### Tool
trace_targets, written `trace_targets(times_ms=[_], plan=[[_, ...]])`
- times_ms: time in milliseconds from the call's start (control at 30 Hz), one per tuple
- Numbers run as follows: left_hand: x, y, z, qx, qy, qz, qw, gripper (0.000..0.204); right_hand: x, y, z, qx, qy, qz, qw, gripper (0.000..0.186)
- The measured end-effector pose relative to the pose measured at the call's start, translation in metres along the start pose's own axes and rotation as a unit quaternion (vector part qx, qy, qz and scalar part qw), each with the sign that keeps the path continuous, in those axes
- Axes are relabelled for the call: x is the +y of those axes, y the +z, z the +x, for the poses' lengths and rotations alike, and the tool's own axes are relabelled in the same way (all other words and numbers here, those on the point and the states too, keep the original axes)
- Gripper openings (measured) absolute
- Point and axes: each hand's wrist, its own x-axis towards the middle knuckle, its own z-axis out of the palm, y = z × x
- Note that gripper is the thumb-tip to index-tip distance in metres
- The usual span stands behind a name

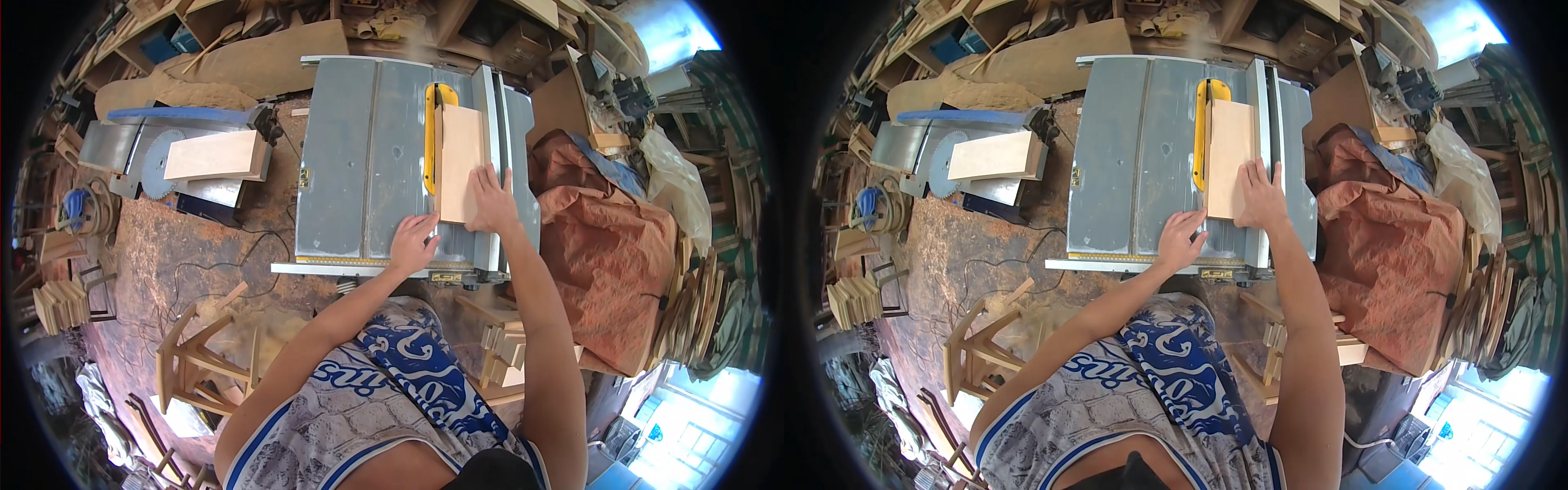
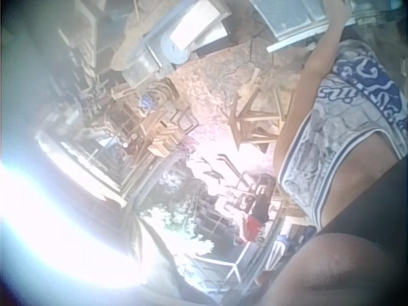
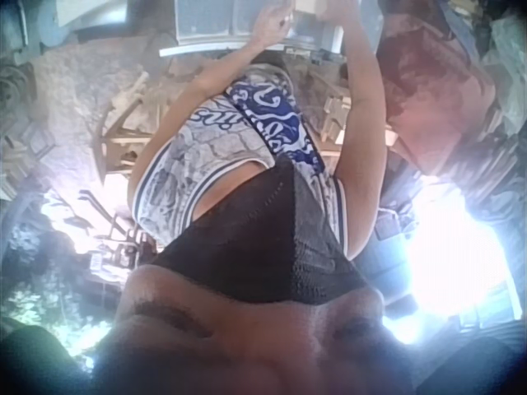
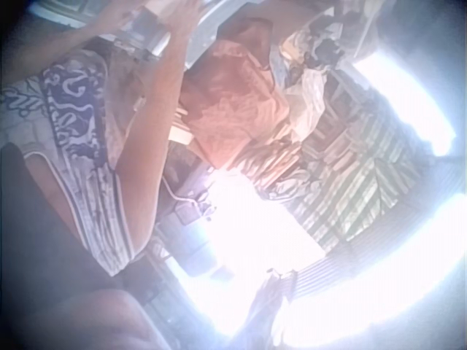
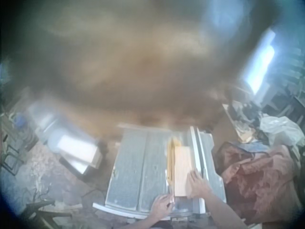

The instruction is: Measuring wood pieces and cutting them to size using a table saw.

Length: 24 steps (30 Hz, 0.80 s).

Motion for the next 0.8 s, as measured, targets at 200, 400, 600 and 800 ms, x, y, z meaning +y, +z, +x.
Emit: trace_targets(times_ms=[200,400,600,800], plan=[[0.0,-0.001,0.0,-0.019,-0.019,0.004,1.0,0.064,0.002,-0.002,0.012,-0.007,0.008,-0.005,1.0,0.132],[0.003,-0.005,0.002,-0.03,-0.028,-0.001,0.999,0.066,0.008,-0.006,0.024,-0.004,0.009,0.0,1.0,0.132],[0.001,-0.006,0.003,-0.042,-0.019,-0.007,0.999,0.063,0.012,-0.002,0.033,0.014,0.006,0.0,1.0,0.131],[0.001,-0.006,0.002,-0.032,-0.021,-0.028,0.999,0.057,0.017,-0.004,0.046,0.001,0.014,-0.012,1.0,0.131]])
